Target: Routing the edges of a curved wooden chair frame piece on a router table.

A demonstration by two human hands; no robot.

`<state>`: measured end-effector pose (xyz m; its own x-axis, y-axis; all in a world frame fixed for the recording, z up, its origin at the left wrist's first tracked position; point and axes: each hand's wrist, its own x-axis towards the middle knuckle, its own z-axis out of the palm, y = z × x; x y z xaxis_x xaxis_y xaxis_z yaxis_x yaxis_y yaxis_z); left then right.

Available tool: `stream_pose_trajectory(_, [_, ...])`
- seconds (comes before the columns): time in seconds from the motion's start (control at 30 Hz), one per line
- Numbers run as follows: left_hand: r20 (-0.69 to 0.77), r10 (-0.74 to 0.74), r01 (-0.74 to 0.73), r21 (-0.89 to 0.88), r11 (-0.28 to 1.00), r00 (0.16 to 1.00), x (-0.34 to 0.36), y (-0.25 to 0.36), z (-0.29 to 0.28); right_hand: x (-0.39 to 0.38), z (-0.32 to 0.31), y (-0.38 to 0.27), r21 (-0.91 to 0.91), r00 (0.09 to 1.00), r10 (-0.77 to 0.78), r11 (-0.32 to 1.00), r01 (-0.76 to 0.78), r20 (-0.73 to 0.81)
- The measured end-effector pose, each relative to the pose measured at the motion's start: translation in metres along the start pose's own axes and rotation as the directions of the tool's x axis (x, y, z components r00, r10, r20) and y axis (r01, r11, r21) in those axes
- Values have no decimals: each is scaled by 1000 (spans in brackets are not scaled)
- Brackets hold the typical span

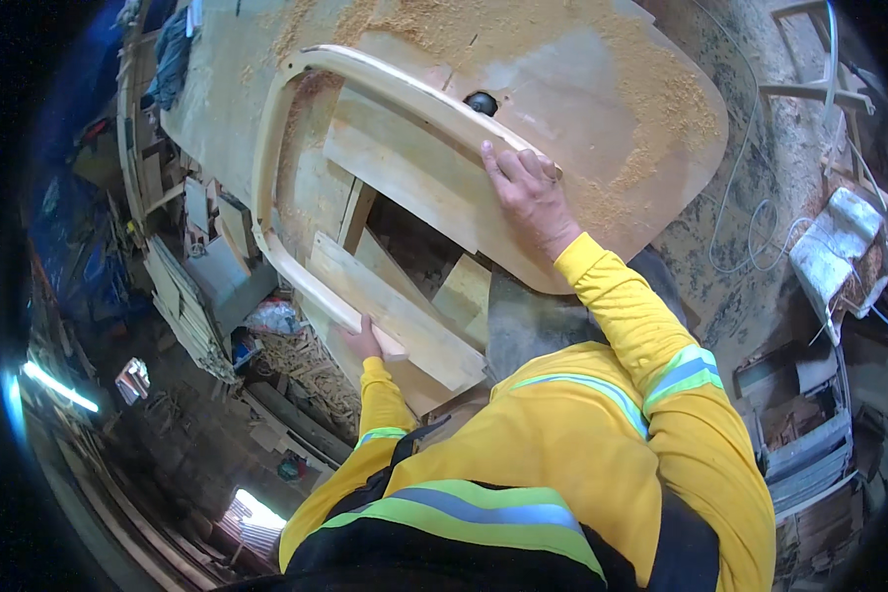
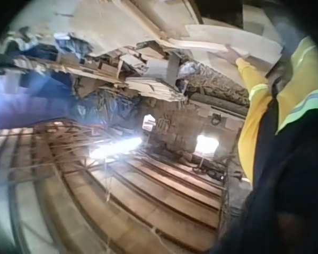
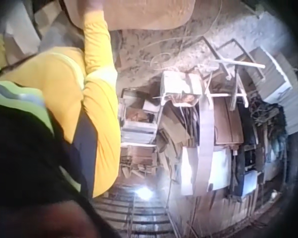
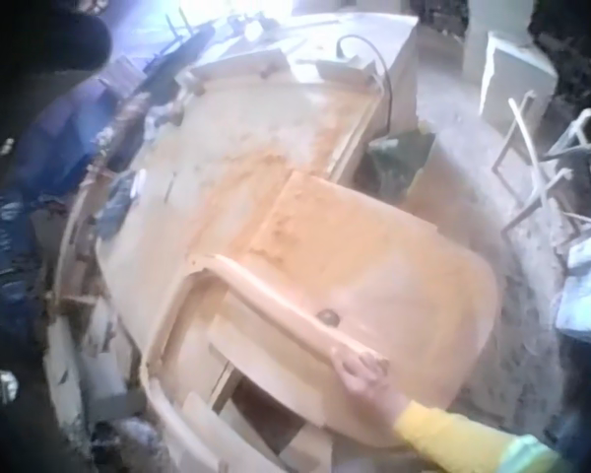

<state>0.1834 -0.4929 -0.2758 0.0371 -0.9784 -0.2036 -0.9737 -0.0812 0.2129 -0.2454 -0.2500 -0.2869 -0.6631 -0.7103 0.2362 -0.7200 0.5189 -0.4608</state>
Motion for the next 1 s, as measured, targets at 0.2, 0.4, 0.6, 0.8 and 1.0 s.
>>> stream_pose_trajectory(0.2, [96,-87,117,-377,919,992,45,-6,3,3,-1,-2,-33,1000,-3,999,2,-11])
stream_pose_trajectory(0.4, [186,-54,134,-450,883,981,101,6,-9,3,1,-1,-39,1000,0,999,0,-10])
stream_pose_trajectory(0.6, [286,-166,285,-446,848,944,124,26,-10,0,4,-1,-95,999,2,995,3,44])
stream_pose_trajectory(0.8, [298,-167,297,-473,830,940,157,28,-13,6,4,-5,-53,1000,7,999,-6,25])
stream_pose_trajectory(1.0, [214,-128,224,-516,827,968,185,44,-11,7,5,-5,-63,999,16,998,-14,32])
